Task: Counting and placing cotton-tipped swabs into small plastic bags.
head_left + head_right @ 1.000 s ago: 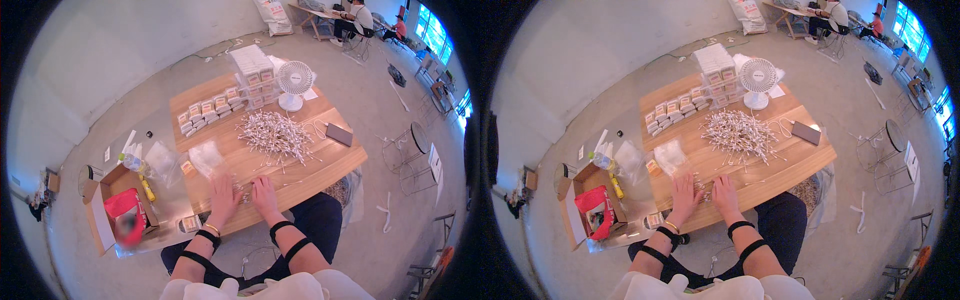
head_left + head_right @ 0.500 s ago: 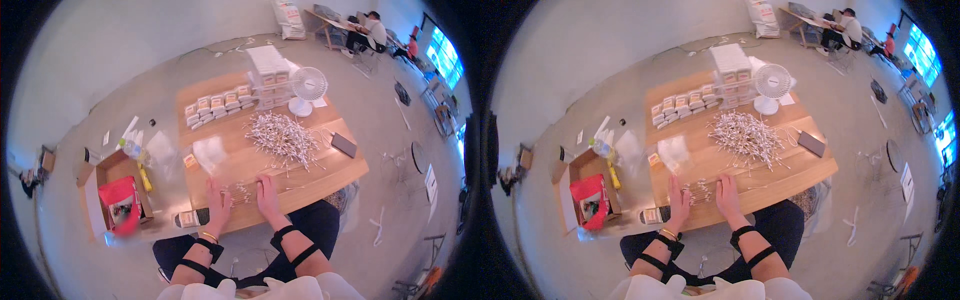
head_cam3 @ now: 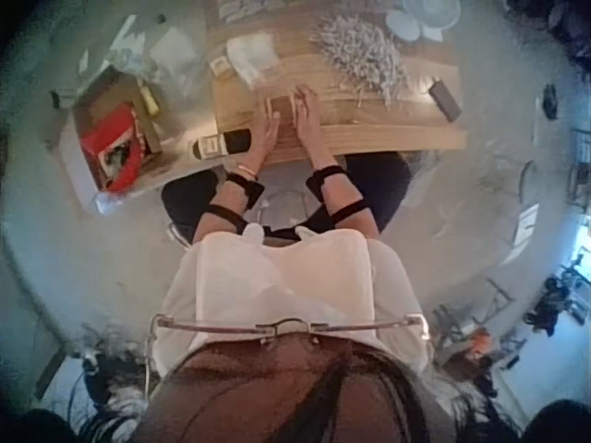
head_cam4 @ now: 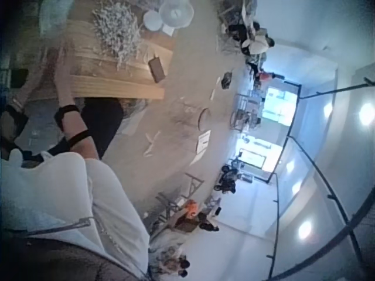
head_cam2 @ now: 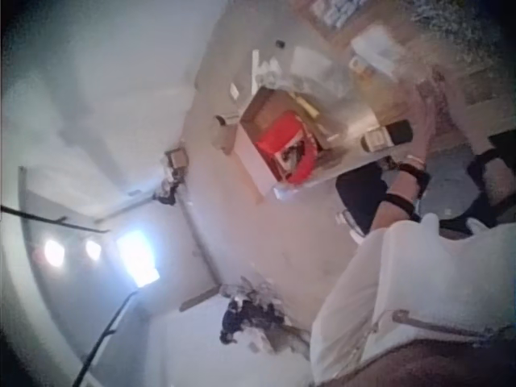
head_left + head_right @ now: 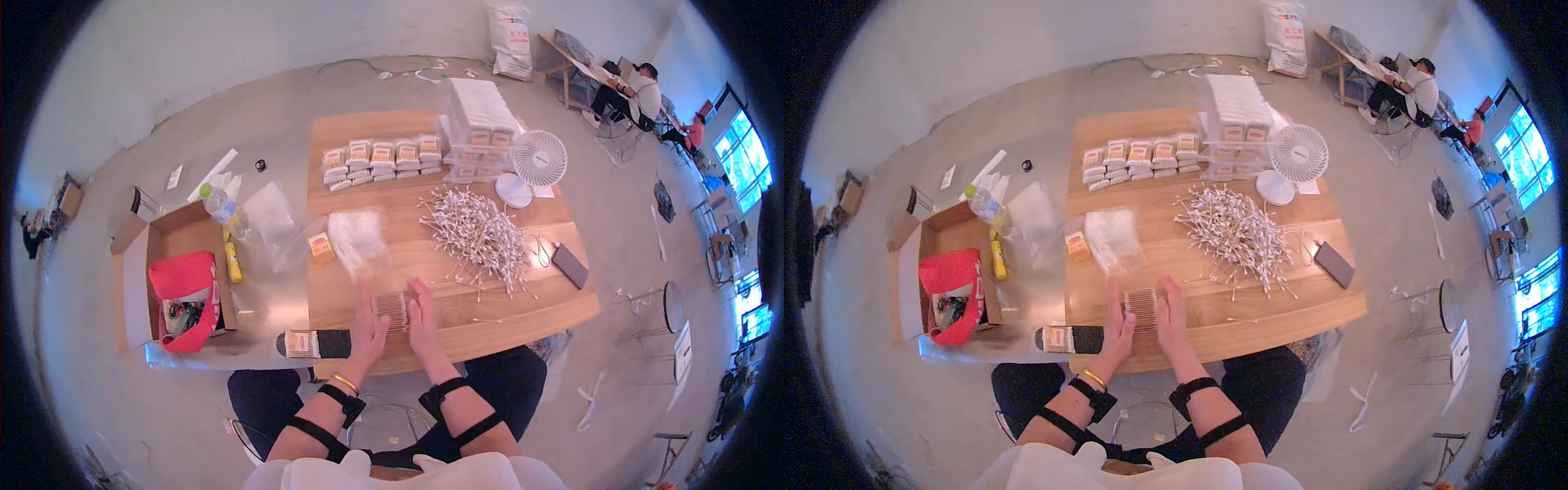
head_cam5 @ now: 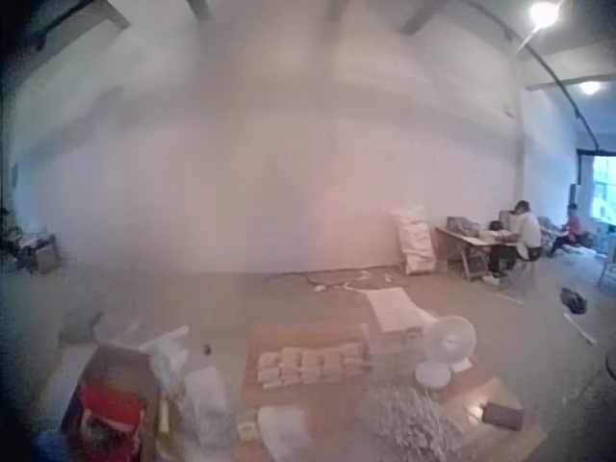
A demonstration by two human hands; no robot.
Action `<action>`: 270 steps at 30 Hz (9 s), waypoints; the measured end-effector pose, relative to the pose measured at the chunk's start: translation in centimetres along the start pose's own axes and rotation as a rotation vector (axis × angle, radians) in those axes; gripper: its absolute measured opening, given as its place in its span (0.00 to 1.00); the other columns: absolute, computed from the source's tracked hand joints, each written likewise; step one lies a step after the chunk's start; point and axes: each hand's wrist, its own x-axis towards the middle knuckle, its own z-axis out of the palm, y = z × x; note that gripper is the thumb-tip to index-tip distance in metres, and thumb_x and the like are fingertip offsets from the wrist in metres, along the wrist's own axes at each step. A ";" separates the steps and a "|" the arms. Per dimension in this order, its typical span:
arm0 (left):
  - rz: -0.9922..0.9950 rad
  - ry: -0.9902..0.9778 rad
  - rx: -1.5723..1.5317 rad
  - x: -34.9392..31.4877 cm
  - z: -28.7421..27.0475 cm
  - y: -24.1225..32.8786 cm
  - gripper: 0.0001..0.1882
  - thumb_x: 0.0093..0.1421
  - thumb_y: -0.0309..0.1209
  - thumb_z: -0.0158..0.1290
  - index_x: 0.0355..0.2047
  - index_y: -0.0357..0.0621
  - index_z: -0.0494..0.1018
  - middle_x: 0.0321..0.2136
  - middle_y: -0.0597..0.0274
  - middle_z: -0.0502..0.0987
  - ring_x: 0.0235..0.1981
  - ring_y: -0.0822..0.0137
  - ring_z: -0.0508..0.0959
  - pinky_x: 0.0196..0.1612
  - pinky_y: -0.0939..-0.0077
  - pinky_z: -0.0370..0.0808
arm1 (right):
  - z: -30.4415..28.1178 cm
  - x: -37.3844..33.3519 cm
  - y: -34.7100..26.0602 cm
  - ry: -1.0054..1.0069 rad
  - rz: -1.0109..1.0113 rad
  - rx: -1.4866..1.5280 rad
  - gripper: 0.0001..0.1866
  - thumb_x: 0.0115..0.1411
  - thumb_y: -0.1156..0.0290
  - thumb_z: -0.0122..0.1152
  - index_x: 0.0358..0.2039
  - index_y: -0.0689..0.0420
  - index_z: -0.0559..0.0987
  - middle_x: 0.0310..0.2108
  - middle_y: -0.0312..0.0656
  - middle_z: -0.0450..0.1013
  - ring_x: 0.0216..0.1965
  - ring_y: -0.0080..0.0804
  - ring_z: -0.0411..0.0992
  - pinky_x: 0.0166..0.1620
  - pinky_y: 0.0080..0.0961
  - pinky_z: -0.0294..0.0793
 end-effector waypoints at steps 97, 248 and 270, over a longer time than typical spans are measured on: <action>-0.024 -0.120 0.901 -5.6 -1.1 0.9 0.38 0.68 0.60 0.44 0.73 0.56 0.61 0.75 0.42 0.49 0.76 0.34 0.42 0.72 0.26 0.34 | -5.5 -3.0 -2.6 -0.296 -0.113 -0.946 0.58 0.57 0.37 0.64 0.72 0.68 0.54 0.74 0.63 0.48 0.76 0.62 0.44 0.76 0.52 0.43; 0.002 -0.114 0.675 -7.5 -3.0 1.3 0.34 0.71 0.46 0.47 0.69 0.35 0.61 0.72 0.39 0.55 0.75 0.43 0.53 0.75 0.40 0.42 | -1.6 -4.8 -2.7 -0.480 -0.300 -0.933 0.52 0.62 0.42 0.57 0.74 0.65 0.52 0.77 0.57 0.46 0.78 0.50 0.42 0.78 0.47 0.41; 0.085 -0.167 0.800 -3.7 -0.8 1.7 0.35 0.70 0.48 0.47 0.69 0.37 0.62 0.68 0.48 0.63 0.71 0.48 0.59 0.73 0.40 0.48 | -1.8 -4.6 -1.6 -0.493 -0.282 -0.986 0.48 0.64 0.47 0.53 0.74 0.65 0.53 0.77 0.57 0.46 0.79 0.50 0.40 0.78 0.47 0.39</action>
